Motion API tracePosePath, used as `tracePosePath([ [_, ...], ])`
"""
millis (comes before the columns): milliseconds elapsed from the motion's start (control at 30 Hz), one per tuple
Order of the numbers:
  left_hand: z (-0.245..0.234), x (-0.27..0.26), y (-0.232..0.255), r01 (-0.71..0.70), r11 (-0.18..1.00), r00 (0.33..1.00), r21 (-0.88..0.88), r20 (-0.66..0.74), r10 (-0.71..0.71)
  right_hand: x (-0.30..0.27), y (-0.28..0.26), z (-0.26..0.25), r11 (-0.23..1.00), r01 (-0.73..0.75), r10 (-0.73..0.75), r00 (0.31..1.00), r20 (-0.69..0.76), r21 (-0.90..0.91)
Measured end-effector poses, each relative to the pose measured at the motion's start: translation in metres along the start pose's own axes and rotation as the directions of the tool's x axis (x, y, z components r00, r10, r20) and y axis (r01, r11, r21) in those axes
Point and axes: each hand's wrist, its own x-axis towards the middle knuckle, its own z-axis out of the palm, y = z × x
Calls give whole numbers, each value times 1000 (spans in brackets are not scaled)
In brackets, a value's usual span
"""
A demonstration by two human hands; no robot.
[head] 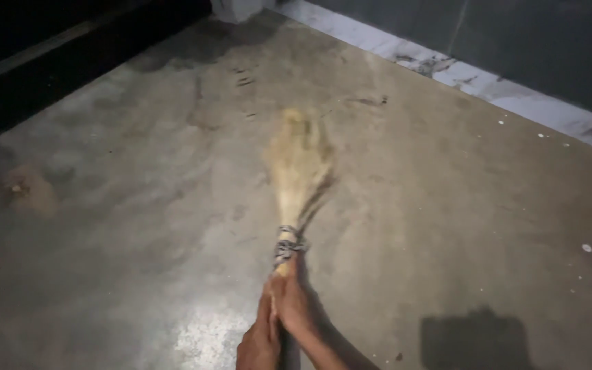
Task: The person sweeps the floor with a grass broom and then picks up and shakes out a colorful rug.
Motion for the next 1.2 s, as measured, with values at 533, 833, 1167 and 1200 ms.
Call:
tracePosePath([
  [533,-60,50,95,-122,966,987,-228,-134,93,117,-12,2,792,581,-511,798,-320,185],
  [833,-40,144,116,-246,957,965,-156,48,256,203,-18,-45,954,147,-111,983,-148,261],
  [1167,-94,163,79,119,921,973,-371,-142,-183,260,-90,55,873,300,-272,954,127,-385],
  [1200,-90,167,59,122,919,970,-374,-152,-190,249,-95,70,870,310,-277,951,138,-384],
])
